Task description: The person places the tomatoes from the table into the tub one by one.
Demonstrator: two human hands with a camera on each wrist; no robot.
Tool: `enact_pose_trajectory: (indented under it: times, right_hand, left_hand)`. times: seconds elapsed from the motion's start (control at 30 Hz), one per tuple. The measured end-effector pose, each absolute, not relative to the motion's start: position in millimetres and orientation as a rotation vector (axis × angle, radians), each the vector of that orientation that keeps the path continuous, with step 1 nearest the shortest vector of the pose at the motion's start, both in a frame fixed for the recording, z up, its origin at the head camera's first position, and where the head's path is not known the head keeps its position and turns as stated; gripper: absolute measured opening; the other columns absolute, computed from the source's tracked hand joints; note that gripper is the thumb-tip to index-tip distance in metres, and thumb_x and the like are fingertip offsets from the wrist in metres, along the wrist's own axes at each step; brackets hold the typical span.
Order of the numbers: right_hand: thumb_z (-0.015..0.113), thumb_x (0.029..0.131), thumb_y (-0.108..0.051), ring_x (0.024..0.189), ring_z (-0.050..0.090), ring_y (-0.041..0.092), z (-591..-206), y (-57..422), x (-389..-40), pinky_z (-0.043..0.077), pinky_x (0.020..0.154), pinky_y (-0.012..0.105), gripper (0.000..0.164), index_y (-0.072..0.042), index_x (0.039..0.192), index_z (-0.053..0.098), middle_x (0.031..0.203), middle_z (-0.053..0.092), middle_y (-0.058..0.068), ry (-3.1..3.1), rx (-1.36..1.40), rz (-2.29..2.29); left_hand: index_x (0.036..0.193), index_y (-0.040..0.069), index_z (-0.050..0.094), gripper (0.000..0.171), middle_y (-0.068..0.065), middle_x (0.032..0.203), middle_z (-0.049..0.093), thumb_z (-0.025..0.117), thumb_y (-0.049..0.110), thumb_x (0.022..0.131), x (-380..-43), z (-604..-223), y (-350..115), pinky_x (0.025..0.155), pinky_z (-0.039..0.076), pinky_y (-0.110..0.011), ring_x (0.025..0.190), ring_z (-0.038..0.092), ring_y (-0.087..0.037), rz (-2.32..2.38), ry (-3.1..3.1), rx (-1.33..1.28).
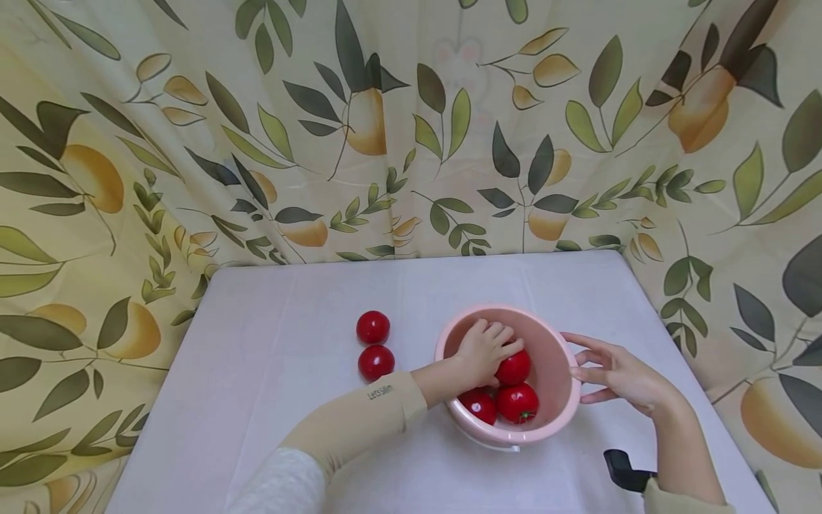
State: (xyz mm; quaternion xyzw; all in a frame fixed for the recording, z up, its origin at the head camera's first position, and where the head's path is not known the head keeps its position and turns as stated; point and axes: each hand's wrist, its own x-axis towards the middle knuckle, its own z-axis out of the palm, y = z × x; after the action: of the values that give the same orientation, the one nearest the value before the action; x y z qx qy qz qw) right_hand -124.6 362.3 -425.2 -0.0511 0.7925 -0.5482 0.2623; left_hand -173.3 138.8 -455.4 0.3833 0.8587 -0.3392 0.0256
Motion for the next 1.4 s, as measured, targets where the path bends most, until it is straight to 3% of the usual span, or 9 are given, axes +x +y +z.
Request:
enact_pose_trajectory:
  times: [0.2, 0.4, 0.6, 0.77, 0.97, 1.4]
  right_hand:
    - [0.051, 0.092, -0.011, 0.086, 0.062, 0.010, -425.0, 361.8, -124.8, 0.053, 0.068, 0.043, 0.052, -0.046, 0.128, 0.038, 0.098, 0.057, -0.004, 2.144, -0.134, -1.485]
    - [0.052, 0.091, -0.011, 0.085, 0.062, 0.012, -424.4, 360.7, -124.8, 0.053, 0.068, 0.044, 0.051, -0.047, 0.126, 0.040, 0.096, 0.057, -0.002, 2.138, -0.154, -1.498]
    - [0.052, 0.091, -0.011, 0.084, 0.062, 0.012, -424.5, 360.5, -124.8, 0.053, 0.067, 0.042, 0.051, -0.048, 0.124, 0.041, 0.096, 0.057, -0.003, 2.142, -0.151, -1.498]
    - [0.050, 0.092, -0.009, 0.084, 0.061, 0.011, -425.9, 361.6, -125.4, 0.053, 0.067, 0.042, 0.052, -0.049, 0.124, 0.040, 0.096, 0.055, -0.003, 2.136, -0.170, -1.505]
    - [0.051, 0.092, -0.009, 0.084, 0.062, 0.012, -426.0, 361.5, -124.4, 0.053, 0.066, 0.042, 0.052, -0.049, 0.123, 0.042, 0.096, 0.056, -0.003, 2.124, -0.168, -1.514]
    - [0.048, 0.092, -0.005, 0.084, 0.062, 0.010, -427.0, 364.3, -125.9, 0.053, 0.065, 0.040, 0.054, -0.051, 0.121, 0.041, 0.096, 0.055, -0.004, 2.103, -0.196, -1.529]
  left_hand:
    - [0.142, 0.038, 0.006, 0.083, 0.012, 0.139, 0.024, 0.045, 0.072, 0.077, -173.0, -454.3, 139.2, 0.093, 0.031, -0.023, 0.124, 0.025, -0.007, -1.048, 2.656, 1.178]
    - [0.138, 0.037, 0.019, 0.072, 0.012, 0.136, 0.029, 0.045, 0.068, 0.079, -174.4, -452.3, 137.8, 0.089, 0.032, -0.023, 0.120, 0.029, -0.007, -0.966, 2.708, 1.225]
    - [0.130, 0.035, 0.034, 0.060, 0.012, 0.130, 0.035, 0.054, 0.060, 0.079, -177.8, -442.1, 132.8, 0.094, 0.032, -0.027, 0.119, 0.031, -0.007, -0.518, 2.830, 1.321]
    - [0.127, 0.030, 0.040, 0.052, 0.011, 0.125, 0.042, 0.051, 0.053, 0.082, -177.9, -430.6, 115.0, 0.095, 0.034, -0.028, 0.114, 0.038, -0.007, -0.171, 3.016, 1.360]
    - [0.122, 0.026, 0.045, 0.048, 0.008, 0.111, 0.049, 0.052, 0.050, 0.081, -178.1, -430.2, 74.2, 0.090, 0.036, -0.032, 0.102, 0.044, -0.010, 0.100, 3.218, 1.251]
    - [0.125, 0.020, 0.049, 0.058, -0.001, 0.115, 0.052, 0.057, 0.053, 0.078, -172.5, -487.8, -33.0, 0.089, 0.037, -0.040, 0.106, 0.045, -0.019, 0.380, 3.342, 0.761]
